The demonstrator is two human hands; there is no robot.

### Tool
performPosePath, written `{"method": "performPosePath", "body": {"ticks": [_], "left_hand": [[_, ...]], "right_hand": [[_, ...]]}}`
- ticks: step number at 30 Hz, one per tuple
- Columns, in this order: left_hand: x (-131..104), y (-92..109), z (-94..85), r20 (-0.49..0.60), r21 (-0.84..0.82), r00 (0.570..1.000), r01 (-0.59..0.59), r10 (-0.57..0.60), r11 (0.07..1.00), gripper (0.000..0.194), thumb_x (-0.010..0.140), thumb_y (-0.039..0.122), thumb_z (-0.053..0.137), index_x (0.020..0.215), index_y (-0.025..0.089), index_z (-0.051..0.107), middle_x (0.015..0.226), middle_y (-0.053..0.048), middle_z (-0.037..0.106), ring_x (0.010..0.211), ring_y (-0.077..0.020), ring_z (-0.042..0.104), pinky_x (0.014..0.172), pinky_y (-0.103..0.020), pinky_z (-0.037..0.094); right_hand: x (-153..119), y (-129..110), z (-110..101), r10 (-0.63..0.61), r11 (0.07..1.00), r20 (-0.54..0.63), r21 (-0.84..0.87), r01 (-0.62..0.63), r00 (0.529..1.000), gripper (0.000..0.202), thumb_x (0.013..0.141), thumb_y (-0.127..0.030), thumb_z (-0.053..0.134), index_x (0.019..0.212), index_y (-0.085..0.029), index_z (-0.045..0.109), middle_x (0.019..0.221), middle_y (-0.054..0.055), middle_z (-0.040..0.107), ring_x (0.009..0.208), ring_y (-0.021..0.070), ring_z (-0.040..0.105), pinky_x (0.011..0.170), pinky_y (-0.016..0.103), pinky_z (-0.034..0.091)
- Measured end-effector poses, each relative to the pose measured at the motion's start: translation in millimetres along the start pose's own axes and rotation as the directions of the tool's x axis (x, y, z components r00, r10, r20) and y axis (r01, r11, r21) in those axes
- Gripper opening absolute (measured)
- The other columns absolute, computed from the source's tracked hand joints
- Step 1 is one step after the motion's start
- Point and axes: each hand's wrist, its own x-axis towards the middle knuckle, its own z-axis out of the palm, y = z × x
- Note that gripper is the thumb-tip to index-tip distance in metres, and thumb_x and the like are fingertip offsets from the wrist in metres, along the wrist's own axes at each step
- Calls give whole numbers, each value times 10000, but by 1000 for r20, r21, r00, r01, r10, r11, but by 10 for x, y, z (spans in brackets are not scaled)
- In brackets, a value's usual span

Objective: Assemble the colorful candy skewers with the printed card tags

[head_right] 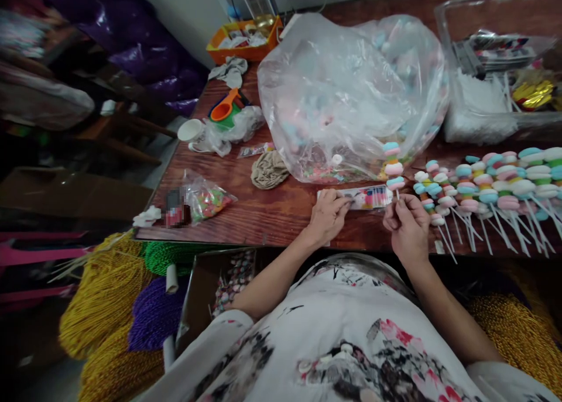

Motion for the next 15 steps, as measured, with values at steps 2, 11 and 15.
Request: {"method": "performPosePath", "body": {"ticks": [2,11,15], "left_hand": [[-4,20,37,-56,-21,998,26,-27,999,197,935,233,473,909,188,663,904,-60,619,927,-184,514,846,-324,446],[-42,123,162,-71,135,997,36,-27,990,128,875,200,524,926,190,641,1020,-86,639,984,-233,499,832,-374,446],[16,97,144,-75,55,993,94,-90,994,145,880,158,509,836,196,642,945,-74,635,935,-215,500,803,-363,440]], "right_hand": [[31,42,75,-9,1000,0,28,9,1000,192,808,-338,668,803,-232,507,625,-58,491,481,57,329,457,206,255],[195,325,183,-119,990,-44,-78,116,992,230,821,-404,633,823,-232,482,681,-50,536,514,67,404,491,214,333],[331,548,136,-188,938,-56,-306,162,981,225,847,-434,572,847,-213,526,813,-14,570,682,102,508,660,258,448]]}}
